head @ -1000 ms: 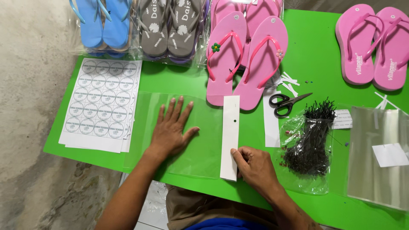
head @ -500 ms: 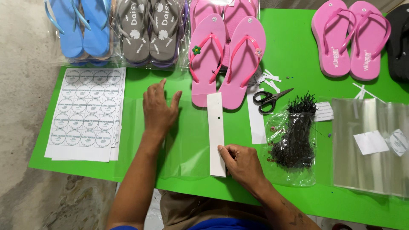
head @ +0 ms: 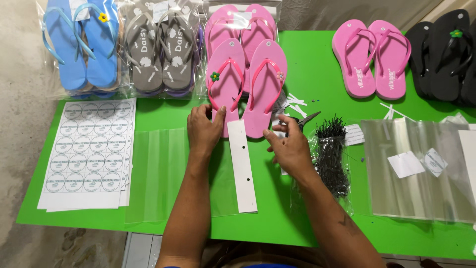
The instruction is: The person places flip-flops into clear plastic bags with cardboard inserts, secures them with zip ties, and applies round stickers to the packaging. They handle multiple pairs of flip-flops in different colors, arranging the finished packages on a green table.
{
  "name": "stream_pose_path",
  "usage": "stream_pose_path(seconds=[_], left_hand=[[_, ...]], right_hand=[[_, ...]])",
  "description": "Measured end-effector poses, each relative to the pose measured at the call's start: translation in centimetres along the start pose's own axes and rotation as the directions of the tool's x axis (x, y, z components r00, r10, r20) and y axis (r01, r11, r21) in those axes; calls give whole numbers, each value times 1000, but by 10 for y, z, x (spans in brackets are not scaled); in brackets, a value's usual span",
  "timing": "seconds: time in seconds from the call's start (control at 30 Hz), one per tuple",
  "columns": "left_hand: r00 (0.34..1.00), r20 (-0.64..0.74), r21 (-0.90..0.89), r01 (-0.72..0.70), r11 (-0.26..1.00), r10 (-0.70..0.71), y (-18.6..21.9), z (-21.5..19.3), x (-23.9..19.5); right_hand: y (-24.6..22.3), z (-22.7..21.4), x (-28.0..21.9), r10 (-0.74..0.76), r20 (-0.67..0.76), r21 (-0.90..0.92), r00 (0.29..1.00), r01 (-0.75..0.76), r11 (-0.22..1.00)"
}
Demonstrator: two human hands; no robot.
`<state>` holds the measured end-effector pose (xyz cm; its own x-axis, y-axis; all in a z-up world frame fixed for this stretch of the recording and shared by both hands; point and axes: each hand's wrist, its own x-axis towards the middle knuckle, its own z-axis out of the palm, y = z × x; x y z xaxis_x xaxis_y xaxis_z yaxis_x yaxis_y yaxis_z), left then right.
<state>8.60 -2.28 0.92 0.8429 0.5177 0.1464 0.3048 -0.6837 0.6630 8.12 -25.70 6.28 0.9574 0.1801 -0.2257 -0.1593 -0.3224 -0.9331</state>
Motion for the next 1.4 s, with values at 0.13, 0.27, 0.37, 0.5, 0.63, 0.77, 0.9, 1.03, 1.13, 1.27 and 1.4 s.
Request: stream_pose_path(seconds=[0.13, 0.27, 0.37, 0.5, 0.63, 0.77, 0.9, 1.03, 1.13, 1.27, 1.4], left_hand=[[995, -52, -99, -95, 990, 91, -6, 5, 3], [1000, 1, -393, 23, 919, -25, 1, 1, -3], [1000, 0, -478, 9, 878, -11, 11, -5, -6], [990, -68, -516, -143, 844, 126, 22, -14, -9], [945, -188, -602, -326, 729, 267, 34, -15, -17], [860, -320, -494, -509, 705, 397, 41, -15, -34], [869, -286, -628, -488, 606, 404, 47, -17, -43], [963, -22, -880, -146, 452, 269, 56, -17, -43], [956, 202, -896, 93, 435, 211, 52, -16, -40], [934, 277, -878, 151, 454, 224, 45, 3, -39], [936, 327, -922, 286, 262, 131, 43, 13, -40]], right_hand=[[9, 9, 21, 48, -45, 71, 998, -45, 996], [17, 17, 34, 103, -81, 119, 991, -93, 989], [23, 20, 40, 50, -5, 261, 999, -47, 964], [29, 23, 43, -4, -90, 280, 996, 29, 960], [33, 18, 44, -272, -275, 225, 922, 336, 914], [35, 10, 40, -356, -403, -37, 843, 373, 927], [27, 5, 27, -410, -409, 28, 815, 461, 887], [14, 8, 14, -499, -380, 45, 779, 555, 831], [9, 8, 18, -479, -331, 151, 813, 547, 823], [12, 6, 25, -404, -319, 305, 857, 497, 812], [19, 5, 27, -391, -310, 319, 867, 482, 816]])
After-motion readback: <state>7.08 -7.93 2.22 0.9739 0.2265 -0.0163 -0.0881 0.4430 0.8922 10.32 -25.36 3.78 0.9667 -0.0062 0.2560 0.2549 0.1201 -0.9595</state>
